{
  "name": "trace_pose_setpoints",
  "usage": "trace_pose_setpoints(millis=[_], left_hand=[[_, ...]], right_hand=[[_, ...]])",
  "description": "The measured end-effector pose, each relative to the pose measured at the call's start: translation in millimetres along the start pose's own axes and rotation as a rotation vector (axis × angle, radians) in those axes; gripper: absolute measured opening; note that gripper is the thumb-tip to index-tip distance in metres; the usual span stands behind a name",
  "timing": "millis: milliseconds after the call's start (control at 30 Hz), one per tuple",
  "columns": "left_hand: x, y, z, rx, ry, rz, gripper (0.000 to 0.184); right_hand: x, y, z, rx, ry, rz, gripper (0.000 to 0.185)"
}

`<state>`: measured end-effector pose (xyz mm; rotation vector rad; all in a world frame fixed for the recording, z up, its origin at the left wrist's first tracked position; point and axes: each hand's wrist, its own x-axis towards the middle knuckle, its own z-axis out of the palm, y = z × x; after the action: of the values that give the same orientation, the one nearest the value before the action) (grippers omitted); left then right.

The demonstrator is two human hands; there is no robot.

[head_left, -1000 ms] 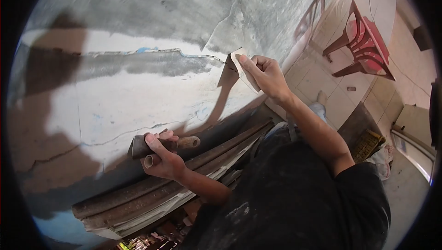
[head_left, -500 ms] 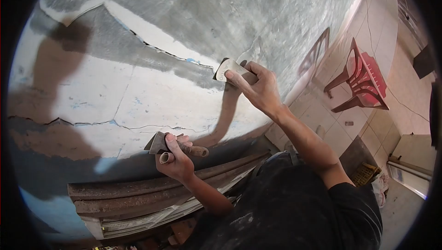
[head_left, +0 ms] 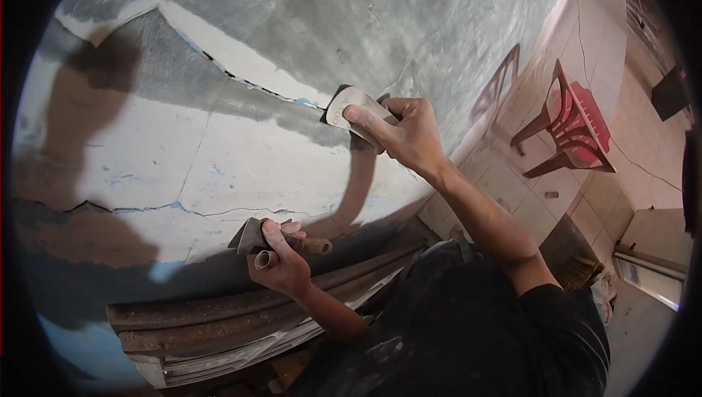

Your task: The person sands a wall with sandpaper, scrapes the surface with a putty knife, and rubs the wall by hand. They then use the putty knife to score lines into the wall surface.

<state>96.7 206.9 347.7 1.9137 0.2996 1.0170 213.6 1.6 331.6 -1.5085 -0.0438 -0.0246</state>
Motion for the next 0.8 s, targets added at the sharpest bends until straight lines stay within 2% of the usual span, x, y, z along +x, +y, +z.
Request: trace_pose_setpoints(millis=[67,100,200,233,267,333,367,433,533,667,800], left_hand=[[-1.0,3.3,0.7,-0.007,0.004,-0.016,0.031],[-0.6,5.4,1.7,-0.015,0.011,-0.023,0.031],[-0.5,10.7,3.7,-0.018,0.008,-0.054,0.027],[-1.0,10.0,3.8,0.013,0.007,-0.057,0.027],[-0.7,10.4,2.0,0.056,0.006,-0.062,0.028],[-1.8,14.0,1.4,0.007,-0.011,-0.083,0.027],[-1.8,11.9,-0.7,0.002,-0.015,-0.105,0.027],[-1.0,8.6,-2.7,-0.016,-0.026,-0.103,0.024],[-10.4,17.2,1.2,-0.044,0.039,-0.243,0.023],[-34.0,-13.0,12.1,-0.104,-0.336,-0.181,0.020],[-66.7,-30.4,47.7,0.006,-0.634,-0.374,0.016]], right_hand=[[2.1,23.6,0.8,-0.031,0.014,0.005,0.057],[1.5,31.4,1.0,0.075,-0.011,0.086,0.057],[7.0,19.9,7.9,0.082,0.056,-0.122,0.056],[10.5,-2.2,6.4,-0.077,0.070,-0.147,0.056],[11.1,-14.5,3.2,0.045,-0.010,-0.133,0.054],[11.0,7.7,-3.5,0.168,-0.032,-0.173,0.054],[9.4,26.7,-12.8,-0.004,-0.008,-0.139,0.056],[-8.4,71.4,-28.3,0.054,0.018,0.077,0.052],[-41.6,141.2,-60.0,-0.012,0.047,0.275,0.052],[-94.3,210.6,-107.9,-0.073,0.085,0.404,0.039],[-145.9,244.6,-143.2,-0.022,0.188,0.516,0.028]])
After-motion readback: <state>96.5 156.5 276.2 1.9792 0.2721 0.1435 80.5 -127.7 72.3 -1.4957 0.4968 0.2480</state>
